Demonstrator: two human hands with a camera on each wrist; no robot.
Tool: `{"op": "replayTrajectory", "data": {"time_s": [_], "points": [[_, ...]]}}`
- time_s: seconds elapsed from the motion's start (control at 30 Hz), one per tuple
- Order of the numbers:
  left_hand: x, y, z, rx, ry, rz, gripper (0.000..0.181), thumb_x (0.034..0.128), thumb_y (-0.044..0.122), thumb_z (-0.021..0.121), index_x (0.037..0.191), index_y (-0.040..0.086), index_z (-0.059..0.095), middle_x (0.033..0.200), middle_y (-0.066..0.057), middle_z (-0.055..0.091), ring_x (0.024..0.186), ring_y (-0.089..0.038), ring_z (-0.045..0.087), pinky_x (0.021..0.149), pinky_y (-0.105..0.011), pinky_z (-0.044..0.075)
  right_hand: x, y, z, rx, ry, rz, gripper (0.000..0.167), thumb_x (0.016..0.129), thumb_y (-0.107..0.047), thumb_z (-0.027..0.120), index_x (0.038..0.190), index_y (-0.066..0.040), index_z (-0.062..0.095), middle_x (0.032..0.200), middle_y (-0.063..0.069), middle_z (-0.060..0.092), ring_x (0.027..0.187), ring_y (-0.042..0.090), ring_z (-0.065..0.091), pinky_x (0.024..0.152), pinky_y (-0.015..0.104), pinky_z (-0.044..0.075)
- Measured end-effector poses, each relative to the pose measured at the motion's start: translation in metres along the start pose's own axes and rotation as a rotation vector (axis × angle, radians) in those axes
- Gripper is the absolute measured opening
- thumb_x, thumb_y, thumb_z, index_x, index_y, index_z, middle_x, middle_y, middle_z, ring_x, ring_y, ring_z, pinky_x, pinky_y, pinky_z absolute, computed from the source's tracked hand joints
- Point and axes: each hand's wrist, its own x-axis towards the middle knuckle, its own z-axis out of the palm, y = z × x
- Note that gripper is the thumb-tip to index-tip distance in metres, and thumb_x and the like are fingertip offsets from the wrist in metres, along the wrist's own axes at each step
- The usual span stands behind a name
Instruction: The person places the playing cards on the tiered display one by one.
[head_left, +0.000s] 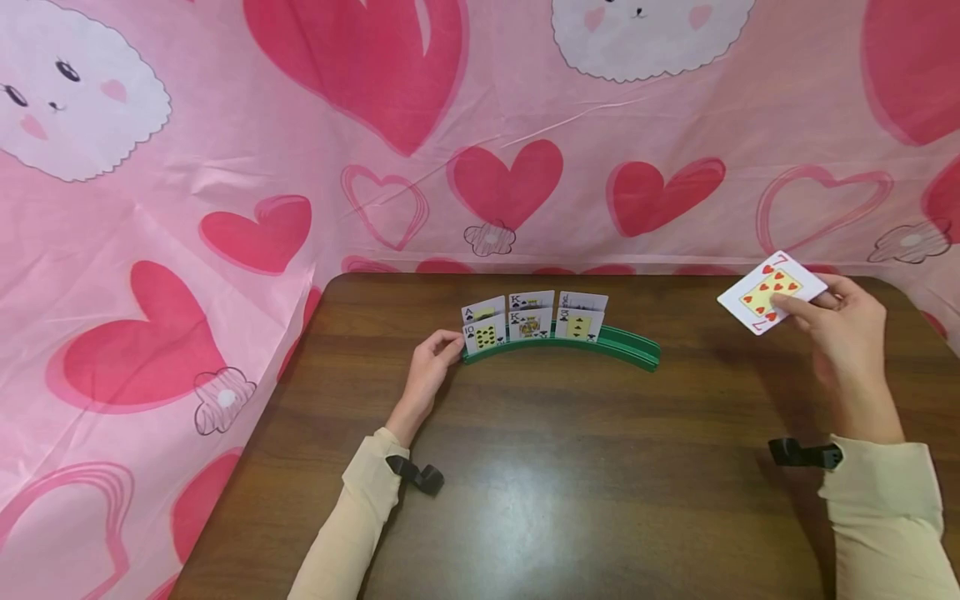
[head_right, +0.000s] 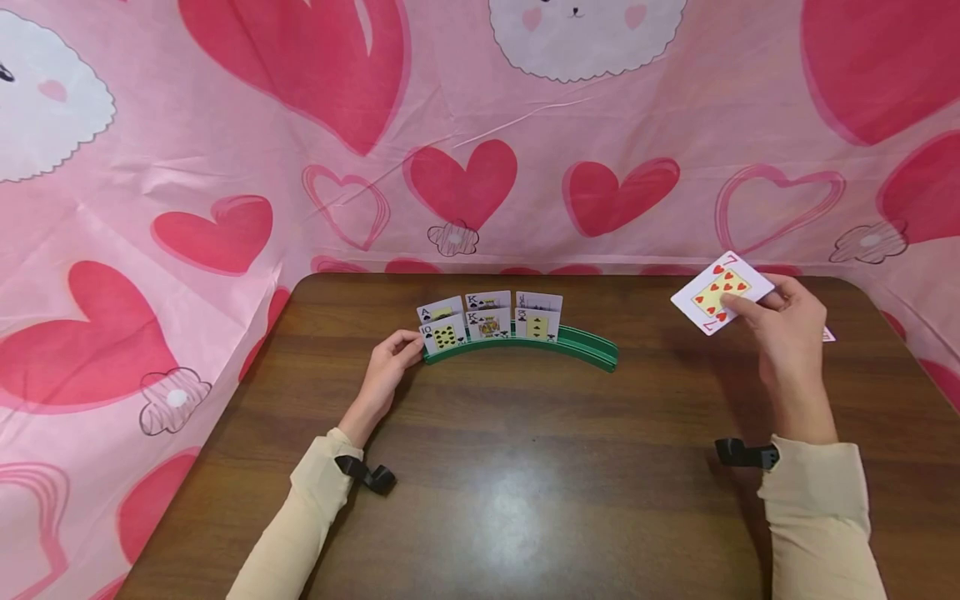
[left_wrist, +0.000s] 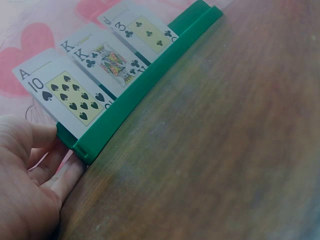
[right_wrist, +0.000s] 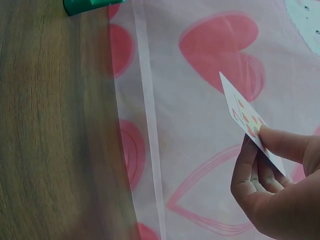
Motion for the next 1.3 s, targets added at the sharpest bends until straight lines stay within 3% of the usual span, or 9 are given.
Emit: {"op": "replayTrajectory", "data": {"time_s": [0.67,0.97,1.3], "points": [[0.002,0.001,-0.001,0.007,-0.019,-0.034,0.024,0.1070,0.010,0.057,0.119,-0.009,0.064,0.128,-0.021,0.064,0.112,-0.022,0.061,0.105,-0.041,0.050,-0.003,-0.005,0.009,0.030,-0.025,0.011,0.021,0.085,0.015,0.075,0.086,-0.006,0.076,0.082,0.000,0.076,0.069,0.008,0.071,0.060,0.019,0.057],[-0.017,0.031,0.002,0.017,-0.026,-0.020,0.023,0.1064,0.008,0.057,0.117,-0.010,0.065,0.126,-0.022,0.064,0.113,-0.025,0.062,0.106,-0.042,0.050,-0.008,-0.005,0.015,0.066,-0.058,-0.008,0.022,0.087,0.018,0.070,0.086,-0.004,0.076,0.081,0.002,0.077,0.068,0.009,0.071,0.058,0.019,0.057],[-0.016,0.029,0.002,0.018,-0.028,-0.029,0.023,0.1067,0.009,0.057,0.118,-0.010,0.064,0.127,-0.022,0.064,0.114,-0.025,0.061,0.106,-0.043,0.049,-0.011,-0.005,0.020,0.090,-0.079,-0.015,0.023,0.087,0.019,0.070,0.088,-0.003,0.076,0.080,0.003,0.077,0.067,0.009,0.072,0.058,0.019,0.057]]}}
